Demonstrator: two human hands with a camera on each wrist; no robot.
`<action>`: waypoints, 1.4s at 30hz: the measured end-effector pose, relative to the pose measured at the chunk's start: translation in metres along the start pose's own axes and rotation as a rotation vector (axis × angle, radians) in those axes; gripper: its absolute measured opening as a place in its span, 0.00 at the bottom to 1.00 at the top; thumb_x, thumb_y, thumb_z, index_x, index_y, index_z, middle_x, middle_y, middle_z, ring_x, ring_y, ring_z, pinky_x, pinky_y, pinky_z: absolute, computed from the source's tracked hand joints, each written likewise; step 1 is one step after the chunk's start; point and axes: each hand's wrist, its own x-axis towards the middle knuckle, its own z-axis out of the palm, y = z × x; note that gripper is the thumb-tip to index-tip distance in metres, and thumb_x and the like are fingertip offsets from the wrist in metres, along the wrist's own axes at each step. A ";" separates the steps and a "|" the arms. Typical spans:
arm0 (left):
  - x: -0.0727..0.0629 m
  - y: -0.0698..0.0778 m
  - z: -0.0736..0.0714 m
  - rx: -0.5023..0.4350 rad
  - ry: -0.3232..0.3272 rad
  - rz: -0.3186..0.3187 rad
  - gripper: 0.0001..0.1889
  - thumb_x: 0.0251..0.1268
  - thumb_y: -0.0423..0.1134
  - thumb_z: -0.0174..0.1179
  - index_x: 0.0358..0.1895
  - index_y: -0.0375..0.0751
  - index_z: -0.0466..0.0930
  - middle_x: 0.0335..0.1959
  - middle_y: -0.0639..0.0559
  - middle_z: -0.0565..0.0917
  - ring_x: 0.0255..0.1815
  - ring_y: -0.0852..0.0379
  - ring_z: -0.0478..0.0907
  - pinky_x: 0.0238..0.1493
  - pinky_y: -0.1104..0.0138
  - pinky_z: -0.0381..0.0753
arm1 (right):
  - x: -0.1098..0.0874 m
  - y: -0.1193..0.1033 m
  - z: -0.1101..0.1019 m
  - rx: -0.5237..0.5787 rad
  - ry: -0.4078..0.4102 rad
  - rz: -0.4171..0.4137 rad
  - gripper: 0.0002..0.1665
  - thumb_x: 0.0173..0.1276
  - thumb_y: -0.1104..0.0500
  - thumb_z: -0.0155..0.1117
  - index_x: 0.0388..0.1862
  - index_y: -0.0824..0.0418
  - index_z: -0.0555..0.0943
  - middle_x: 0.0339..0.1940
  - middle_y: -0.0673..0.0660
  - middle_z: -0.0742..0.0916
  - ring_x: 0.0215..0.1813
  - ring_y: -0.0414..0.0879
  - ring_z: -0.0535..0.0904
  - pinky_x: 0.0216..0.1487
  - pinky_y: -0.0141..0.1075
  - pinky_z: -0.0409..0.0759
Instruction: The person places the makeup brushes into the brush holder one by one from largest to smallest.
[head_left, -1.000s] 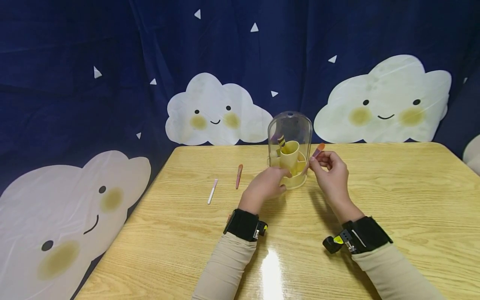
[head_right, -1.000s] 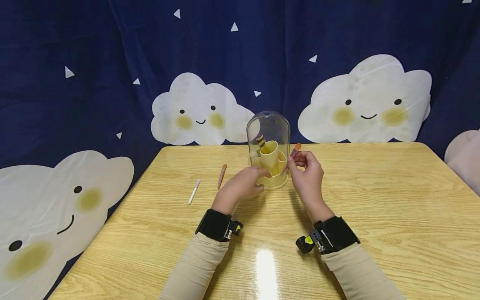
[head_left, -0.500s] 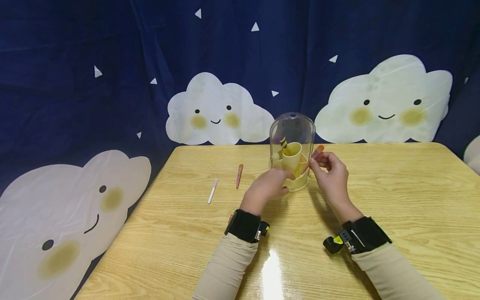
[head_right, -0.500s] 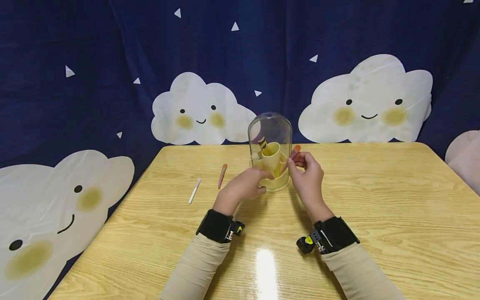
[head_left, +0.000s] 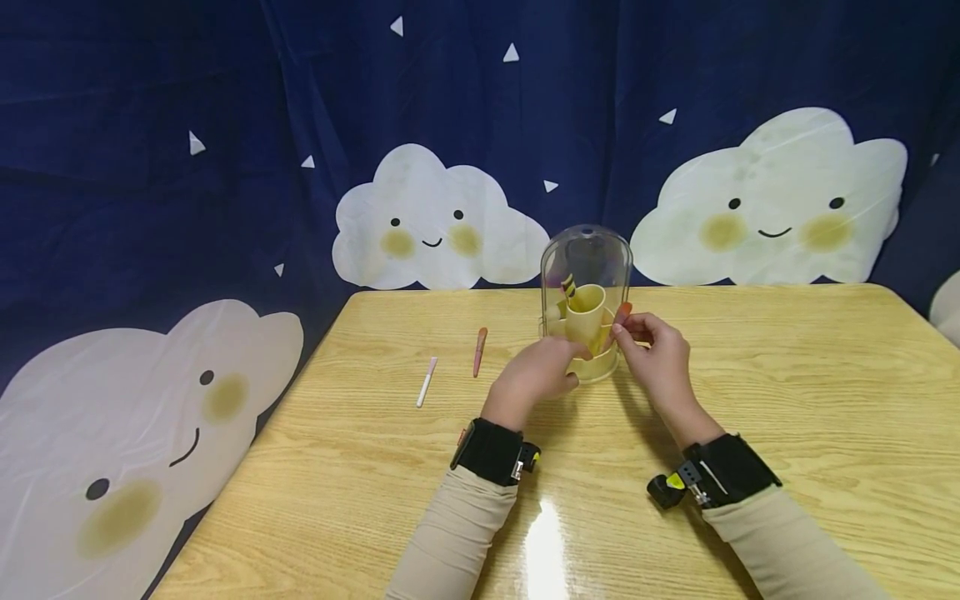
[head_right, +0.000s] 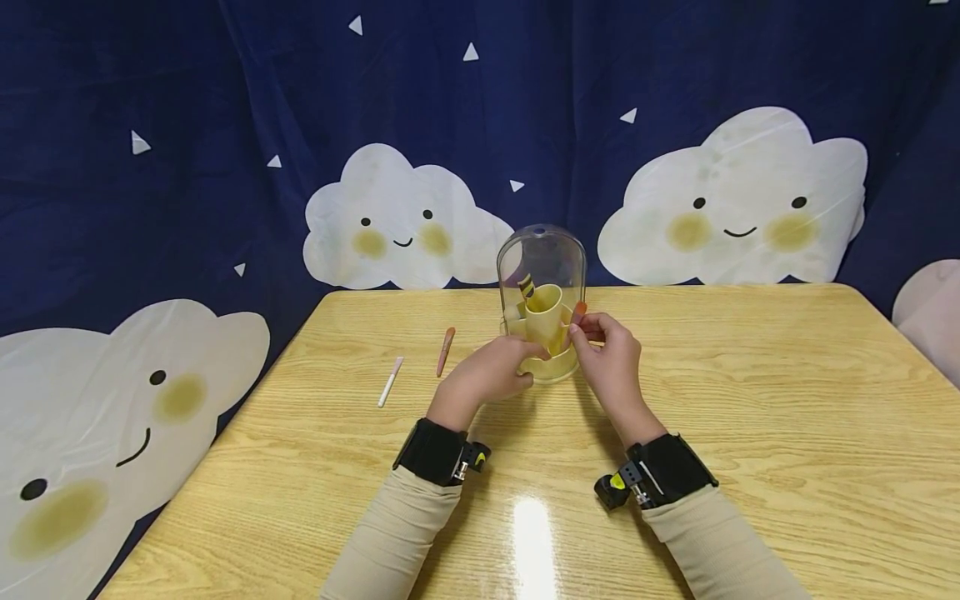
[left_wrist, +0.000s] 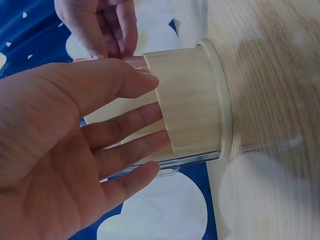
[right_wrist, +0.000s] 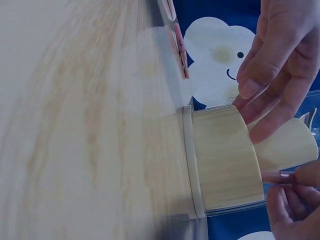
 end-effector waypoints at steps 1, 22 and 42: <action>0.000 0.000 0.000 0.001 0.002 0.001 0.19 0.69 0.36 0.65 0.62 0.47 0.82 0.58 0.52 0.84 0.59 0.56 0.80 0.59 0.68 0.77 | 0.000 0.000 0.000 -0.002 -0.004 0.002 0.16 0.75 0.60 0.63 0.50 0.74 0.82 0.47 0.70 0.86 0.49 0.60 0.84 0.38 0.12 0.71; 0.002 0.002 0.001 0.017 0.007 -0.015 0.20 0.71 0.38 0.64 0.64 0.50 0.81 0.60 0.53 0.83 0.61 0.56 0.80 0.58 0.65 0.79 | -0.001 0.008 -0.001 -0.087 -0.075 -0.004 0.14 0.73 0.61 0.66 0.46 0.73 0.84 0.42 0.70 0.87 0.46 0.61 0.84 0.36 0.15 0.70; 0.002 0.003 0.000 0.018 -0.023 -0.026 0.21 0.71 0.38 0.63 0.66 0.51 0.80 0.62 0.53 0.82 0.62 0.56 0.79 0.59 0.65 0.78 | -0.001 0.007 -0.001 -0.138 -0.108 -0.029 0.17 0.73 0.63 0.64 0.54 0.74 0.84 0.45 0.70 0.86 0.46 0.63 0.84 0.39 0.25 0.75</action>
